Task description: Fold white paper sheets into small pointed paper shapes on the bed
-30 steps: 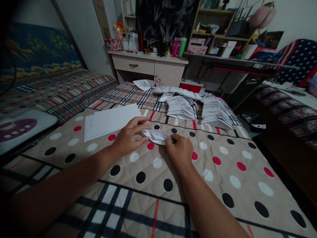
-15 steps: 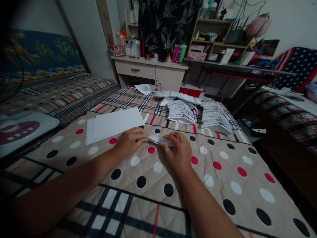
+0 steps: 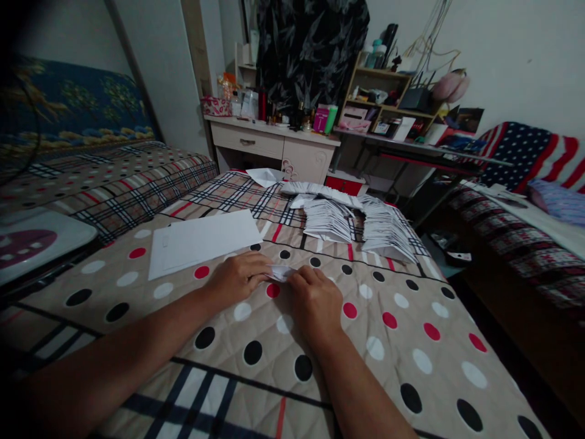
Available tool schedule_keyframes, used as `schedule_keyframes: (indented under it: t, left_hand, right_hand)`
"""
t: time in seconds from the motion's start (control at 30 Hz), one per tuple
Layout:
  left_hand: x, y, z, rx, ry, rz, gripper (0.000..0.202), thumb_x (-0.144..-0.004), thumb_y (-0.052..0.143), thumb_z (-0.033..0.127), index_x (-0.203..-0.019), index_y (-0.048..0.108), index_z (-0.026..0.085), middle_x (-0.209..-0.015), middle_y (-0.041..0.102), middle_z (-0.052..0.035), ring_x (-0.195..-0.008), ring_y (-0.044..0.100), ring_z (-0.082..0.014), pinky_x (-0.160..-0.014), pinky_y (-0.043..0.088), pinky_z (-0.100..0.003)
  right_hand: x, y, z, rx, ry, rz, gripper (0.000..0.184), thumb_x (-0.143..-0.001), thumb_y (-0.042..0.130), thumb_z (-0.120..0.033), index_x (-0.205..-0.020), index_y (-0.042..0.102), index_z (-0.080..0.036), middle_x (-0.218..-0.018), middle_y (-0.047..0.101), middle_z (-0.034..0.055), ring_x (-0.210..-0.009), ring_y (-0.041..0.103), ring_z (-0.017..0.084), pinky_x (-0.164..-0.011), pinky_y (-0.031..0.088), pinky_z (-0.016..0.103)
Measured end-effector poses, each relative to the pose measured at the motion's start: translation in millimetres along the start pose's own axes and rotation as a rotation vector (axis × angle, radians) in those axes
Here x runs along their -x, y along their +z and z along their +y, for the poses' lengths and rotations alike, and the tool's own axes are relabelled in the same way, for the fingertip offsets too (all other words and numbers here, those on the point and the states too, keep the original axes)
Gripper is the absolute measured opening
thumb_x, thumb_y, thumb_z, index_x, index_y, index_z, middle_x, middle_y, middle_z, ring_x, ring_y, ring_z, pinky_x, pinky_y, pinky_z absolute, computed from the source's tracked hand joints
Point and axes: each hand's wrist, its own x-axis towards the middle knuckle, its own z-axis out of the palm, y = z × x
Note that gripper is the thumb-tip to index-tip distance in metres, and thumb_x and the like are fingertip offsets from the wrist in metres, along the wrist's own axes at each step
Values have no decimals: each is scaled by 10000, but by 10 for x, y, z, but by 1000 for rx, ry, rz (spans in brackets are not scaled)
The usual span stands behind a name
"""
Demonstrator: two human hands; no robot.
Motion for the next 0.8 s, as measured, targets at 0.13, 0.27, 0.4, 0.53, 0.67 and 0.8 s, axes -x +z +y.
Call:
schedule_keyframes:
  t: [0.13,0.27,0.4,0.53,0.67,0.8]
  left_hand:
    - [-1,-31,54,-9,-29,53,183,-842,655,195,-1014,713,216,-1181,651,-72,-1027,620,-203,-910,535,-391]
    - [7,-33,61,10,-53,77,171,-852,622,146,-971,726,213,-1179,642,-67,-1000,630,-185,-891,558,-375]
    - [23,5,35,4,-67,82,179,-847,608,113,-934,735,205,-1157,654,-56,-964,653,-176,-885,572,-370]
    - [30,32,11,21,-83,49,182,-866,583,130,-922,736,211,-1143,661,-40,-909,669,-154,-833,582,-337]
    - [38,32,6,-4,-144,-16,177,-868,587,141,-911,739,220,-1164,660,-32,-954,664,-170,-854,565,-343]
    - [40,35,24,-5,-195,-27,176,-867,589,144,-915,739,223,-1167,662,-26,-993,648,-177,-890,542,-343]
  right_hand:
    - [-39,64,250,22,69,100,205,-885,535,-167,-835,726,-221,-868,688,19,-727,590,137,-570,312,259]
    - [-196,176,667,172,214,201,216,-907,537,-236,-805,725,-208,-889,690,16,-683,562,121,-548,255,262]
    - [-366,265,920,283,304,95,246,-922,497,-205,-845,731,-196,-938,680,34,-694,547,117,-541,223,279]
    - [-480,332,999,324,336,32,275,-923,463,-173,-917,737,-191,-983,672,64,-759,568,141,-554,255,283]
    - [-515,391,993,320,272,-38,305,-931,450,-192,-1053,727,-229,-1114,688,52,-957,586,197,-670,364,283]
    - [-482,458,955,290,193,-117,408,-949,452,-338,-1327,575,-243,-1360,591,43,-1164,524,254,-869,410,348]
